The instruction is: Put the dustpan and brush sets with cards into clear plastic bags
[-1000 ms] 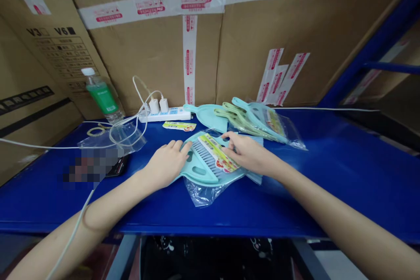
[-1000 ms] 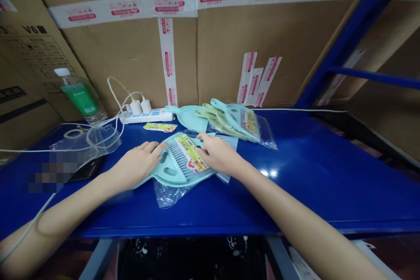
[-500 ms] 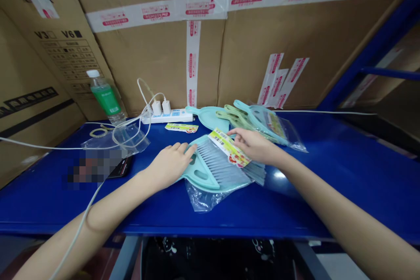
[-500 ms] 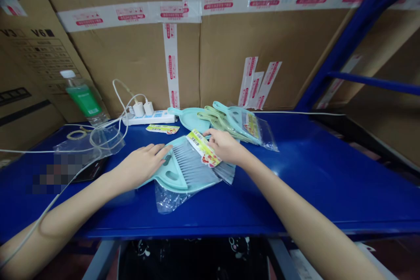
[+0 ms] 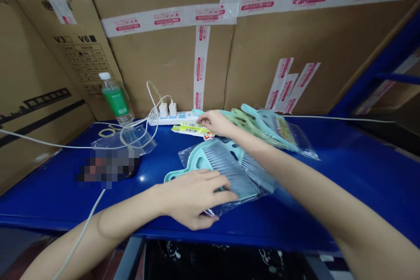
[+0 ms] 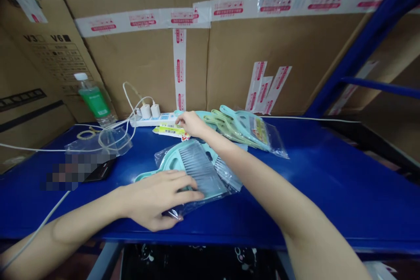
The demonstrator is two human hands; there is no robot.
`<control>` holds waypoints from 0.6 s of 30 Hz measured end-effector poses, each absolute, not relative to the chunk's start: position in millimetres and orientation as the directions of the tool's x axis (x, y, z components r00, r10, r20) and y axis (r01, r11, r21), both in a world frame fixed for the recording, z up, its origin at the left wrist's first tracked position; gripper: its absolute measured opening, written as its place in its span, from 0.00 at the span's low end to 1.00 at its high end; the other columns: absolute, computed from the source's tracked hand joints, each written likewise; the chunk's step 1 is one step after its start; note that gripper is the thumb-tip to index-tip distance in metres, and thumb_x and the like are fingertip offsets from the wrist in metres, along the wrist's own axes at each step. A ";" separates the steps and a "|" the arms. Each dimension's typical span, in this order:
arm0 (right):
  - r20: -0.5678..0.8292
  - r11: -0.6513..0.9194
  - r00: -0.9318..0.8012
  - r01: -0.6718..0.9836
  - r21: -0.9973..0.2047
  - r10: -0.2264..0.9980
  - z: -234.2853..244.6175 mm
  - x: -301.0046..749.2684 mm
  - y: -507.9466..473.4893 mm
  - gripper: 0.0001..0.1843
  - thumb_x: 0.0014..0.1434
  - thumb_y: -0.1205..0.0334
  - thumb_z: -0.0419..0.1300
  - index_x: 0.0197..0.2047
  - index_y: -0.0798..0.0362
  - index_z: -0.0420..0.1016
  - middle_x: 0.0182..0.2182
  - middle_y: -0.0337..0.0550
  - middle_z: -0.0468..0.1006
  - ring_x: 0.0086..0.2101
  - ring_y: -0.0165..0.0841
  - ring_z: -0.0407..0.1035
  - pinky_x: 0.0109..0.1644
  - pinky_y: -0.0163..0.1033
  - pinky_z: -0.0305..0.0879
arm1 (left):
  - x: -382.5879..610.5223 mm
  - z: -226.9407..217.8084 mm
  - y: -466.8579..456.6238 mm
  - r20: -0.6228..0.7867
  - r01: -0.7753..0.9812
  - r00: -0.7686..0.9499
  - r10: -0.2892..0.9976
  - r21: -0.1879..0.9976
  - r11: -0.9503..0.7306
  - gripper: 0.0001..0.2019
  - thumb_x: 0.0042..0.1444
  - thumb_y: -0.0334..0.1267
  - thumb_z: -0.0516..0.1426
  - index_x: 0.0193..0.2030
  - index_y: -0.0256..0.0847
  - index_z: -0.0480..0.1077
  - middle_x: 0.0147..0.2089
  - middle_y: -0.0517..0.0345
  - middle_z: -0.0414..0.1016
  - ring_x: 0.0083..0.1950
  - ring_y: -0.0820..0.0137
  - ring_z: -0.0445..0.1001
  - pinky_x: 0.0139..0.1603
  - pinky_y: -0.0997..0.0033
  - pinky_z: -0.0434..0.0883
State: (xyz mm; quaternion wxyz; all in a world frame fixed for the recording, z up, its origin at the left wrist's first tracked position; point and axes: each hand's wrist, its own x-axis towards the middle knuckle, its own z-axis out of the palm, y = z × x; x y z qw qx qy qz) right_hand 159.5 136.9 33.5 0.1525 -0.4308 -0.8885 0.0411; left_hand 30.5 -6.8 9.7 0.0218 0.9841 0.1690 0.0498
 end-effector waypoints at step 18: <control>0.124 0.667 -0.658 0.744 -0.044 0.743 27.3 190.7 100.1 0.15 0.58 0.67 0.53 0.48 0.56 0.74 0.43 0.53 0.76 0.45 0.43 0.69 0.44 0.43 0.63 | 21.6 26.0 -15.8 -0.123 0.396 0.916 0.383 0.101 -0.913 0.13 0.38 0.28 0.54 0.34 0.44 0.63 0.35 0.62 0.67 0.21 0.73 0.61 0.18 0.70 0.53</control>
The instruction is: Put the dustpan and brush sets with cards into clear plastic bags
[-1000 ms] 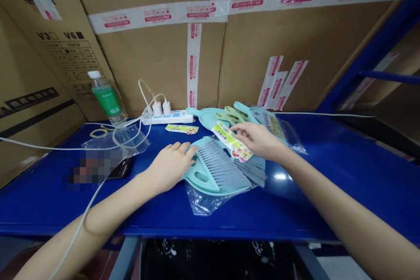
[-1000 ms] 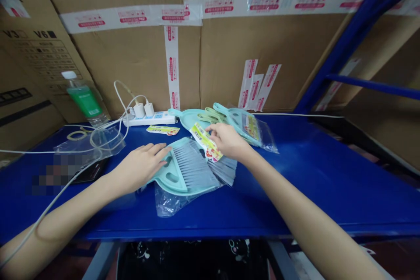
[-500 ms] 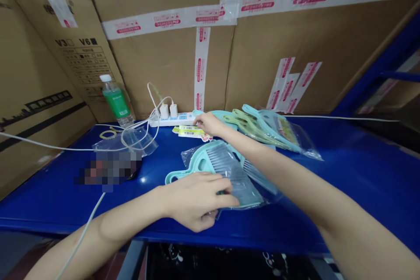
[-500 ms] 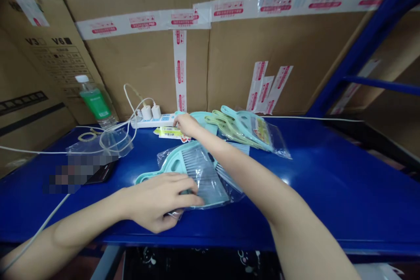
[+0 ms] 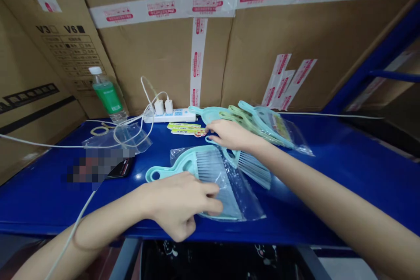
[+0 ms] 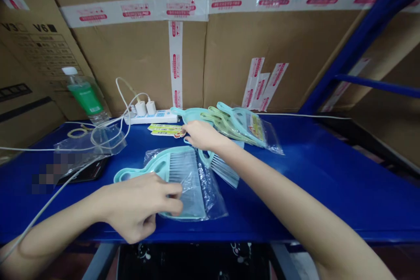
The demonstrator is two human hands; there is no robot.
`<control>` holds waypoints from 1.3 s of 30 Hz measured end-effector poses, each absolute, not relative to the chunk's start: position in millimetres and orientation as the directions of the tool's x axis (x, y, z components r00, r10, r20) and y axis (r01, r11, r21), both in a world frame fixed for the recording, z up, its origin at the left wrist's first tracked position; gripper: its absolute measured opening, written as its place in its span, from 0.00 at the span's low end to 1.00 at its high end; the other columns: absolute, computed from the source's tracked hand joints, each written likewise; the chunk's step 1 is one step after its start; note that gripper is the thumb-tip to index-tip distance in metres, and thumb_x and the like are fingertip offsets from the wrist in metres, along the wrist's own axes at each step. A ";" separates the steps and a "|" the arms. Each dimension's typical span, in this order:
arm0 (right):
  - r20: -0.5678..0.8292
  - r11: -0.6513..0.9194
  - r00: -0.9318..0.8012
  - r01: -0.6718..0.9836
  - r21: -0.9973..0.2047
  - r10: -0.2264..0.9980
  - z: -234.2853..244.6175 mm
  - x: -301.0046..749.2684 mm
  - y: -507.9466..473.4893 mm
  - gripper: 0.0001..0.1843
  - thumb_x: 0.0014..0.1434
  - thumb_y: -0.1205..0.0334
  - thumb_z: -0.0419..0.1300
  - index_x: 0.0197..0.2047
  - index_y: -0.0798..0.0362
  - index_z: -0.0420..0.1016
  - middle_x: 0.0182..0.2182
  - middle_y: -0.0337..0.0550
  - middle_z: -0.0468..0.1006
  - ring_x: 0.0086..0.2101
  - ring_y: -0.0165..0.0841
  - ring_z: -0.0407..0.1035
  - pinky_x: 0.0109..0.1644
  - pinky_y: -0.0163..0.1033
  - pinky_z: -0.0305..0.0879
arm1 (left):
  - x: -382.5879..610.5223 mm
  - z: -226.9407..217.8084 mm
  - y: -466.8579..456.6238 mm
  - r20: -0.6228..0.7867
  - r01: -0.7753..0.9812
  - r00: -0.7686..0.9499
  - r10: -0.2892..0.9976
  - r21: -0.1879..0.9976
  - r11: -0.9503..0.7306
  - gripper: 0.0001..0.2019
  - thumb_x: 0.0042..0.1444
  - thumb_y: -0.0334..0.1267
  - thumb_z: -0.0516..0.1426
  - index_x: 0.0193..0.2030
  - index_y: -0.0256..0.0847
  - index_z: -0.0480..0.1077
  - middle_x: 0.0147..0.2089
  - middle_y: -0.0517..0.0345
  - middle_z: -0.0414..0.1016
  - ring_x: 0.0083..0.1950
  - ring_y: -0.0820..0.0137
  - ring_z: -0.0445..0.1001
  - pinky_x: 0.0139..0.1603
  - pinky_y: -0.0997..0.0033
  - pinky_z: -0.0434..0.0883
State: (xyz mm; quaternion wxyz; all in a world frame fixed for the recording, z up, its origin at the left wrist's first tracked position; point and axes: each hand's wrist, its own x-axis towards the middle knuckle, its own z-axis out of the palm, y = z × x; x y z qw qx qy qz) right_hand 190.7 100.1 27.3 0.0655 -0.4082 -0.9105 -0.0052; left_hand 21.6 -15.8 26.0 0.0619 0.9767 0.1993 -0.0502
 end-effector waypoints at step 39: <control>-0.288 0.204 -0.622 0.598 -0.775 0.728 33.9 238.7 52.9 0.10 0.60 0.54 0.52 0.33 0.52 0.60 0.21 0.34 0.72 0.16 0.25 0.66 0.18 0.31 0.59 | 34.0 6.1 -22.5 0.080 0.266 0.963 0.256 -0.165 -0.950 0.07 0.49 0.32 0.57 0.22 0.40 0.65 0.21 0.65 0.66 0.17 0.74 0.60 0.19 0.68 0.56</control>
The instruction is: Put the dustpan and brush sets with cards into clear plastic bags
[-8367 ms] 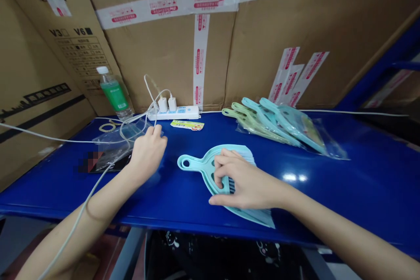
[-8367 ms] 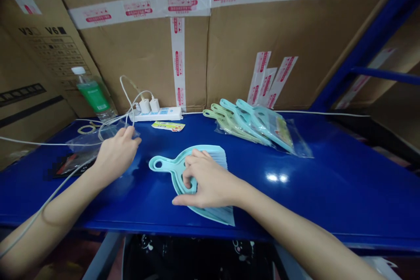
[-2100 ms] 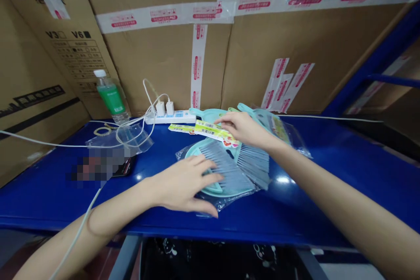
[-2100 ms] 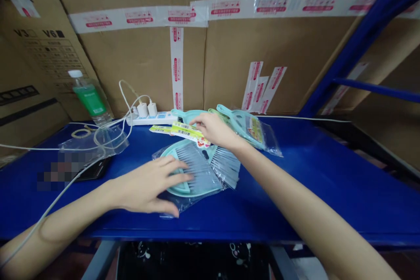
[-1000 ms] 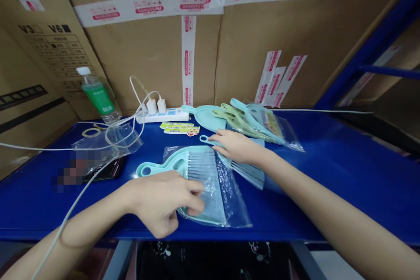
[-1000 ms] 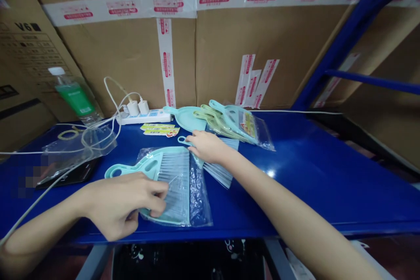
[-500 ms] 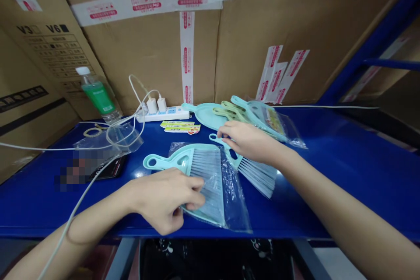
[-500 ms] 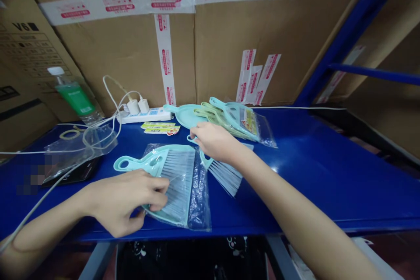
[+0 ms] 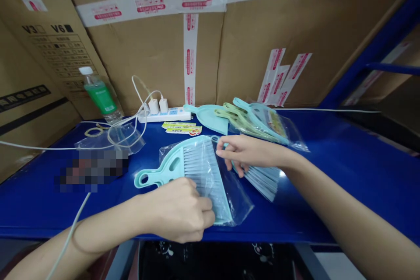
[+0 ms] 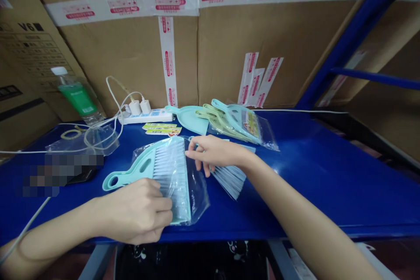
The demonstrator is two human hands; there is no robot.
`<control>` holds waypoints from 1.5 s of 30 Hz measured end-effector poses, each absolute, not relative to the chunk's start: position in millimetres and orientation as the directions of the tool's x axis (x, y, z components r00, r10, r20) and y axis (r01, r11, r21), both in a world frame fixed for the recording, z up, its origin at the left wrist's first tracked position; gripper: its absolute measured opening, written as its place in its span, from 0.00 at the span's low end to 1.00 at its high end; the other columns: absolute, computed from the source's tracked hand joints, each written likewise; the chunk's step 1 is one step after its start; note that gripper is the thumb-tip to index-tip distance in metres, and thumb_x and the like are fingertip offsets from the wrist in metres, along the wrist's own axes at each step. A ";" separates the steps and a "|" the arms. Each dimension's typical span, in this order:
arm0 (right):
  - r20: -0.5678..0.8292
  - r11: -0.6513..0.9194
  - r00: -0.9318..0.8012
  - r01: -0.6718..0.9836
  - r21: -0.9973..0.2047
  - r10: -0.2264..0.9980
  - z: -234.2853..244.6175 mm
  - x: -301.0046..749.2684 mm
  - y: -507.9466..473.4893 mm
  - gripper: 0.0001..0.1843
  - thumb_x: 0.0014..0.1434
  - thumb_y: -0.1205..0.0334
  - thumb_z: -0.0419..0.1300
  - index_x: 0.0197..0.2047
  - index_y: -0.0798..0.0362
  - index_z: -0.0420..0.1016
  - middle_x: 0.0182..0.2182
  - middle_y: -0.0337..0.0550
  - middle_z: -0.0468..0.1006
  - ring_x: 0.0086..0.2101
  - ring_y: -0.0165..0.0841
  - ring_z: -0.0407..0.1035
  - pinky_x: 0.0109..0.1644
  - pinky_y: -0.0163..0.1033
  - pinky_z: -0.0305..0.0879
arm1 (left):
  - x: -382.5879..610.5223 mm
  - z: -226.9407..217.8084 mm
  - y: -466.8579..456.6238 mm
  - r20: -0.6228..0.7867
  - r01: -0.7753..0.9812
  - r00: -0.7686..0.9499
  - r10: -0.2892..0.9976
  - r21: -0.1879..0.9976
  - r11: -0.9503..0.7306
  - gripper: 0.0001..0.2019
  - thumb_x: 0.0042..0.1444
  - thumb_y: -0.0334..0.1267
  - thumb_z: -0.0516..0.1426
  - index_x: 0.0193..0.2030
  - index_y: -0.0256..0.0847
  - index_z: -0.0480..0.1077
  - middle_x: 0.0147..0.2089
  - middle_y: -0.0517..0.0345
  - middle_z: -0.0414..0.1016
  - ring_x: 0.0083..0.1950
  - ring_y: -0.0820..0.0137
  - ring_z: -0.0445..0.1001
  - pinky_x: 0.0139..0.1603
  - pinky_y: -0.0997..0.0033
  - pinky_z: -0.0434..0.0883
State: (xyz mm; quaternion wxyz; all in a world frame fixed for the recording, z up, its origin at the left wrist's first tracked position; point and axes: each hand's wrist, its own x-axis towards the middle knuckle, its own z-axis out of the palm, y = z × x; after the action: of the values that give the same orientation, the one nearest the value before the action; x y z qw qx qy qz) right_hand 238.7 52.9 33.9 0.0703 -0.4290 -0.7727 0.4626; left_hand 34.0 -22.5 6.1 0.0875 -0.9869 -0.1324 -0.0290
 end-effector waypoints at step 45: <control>-0.085 0.055 -0.578 0.220 -0.974 0.811 41.0 273.1 86.0 0.22 0.57 0.65 0.51 0.56 0.53 0.63 0.41 0.47 0.77 0.44 0.38 0.72 0.47 0.44 0.70 | 20.2 29.4 -11.1 0.414 0.798 0.530 0.740 -0.540 -0.270 0.14 0.50 0.17 0.46 0.31 0.37 0.66 0.23 0.57 0.68 0.24 0.66 0.69 0.20 0.73 0.58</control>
State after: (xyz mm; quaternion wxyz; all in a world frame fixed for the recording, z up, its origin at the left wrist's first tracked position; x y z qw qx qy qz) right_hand 273.1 86.0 41.0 0.2579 -0.3800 -0.6788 0.5729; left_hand 20.2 -11.1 29.4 0.3632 -0.7957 -0.4831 -0.0397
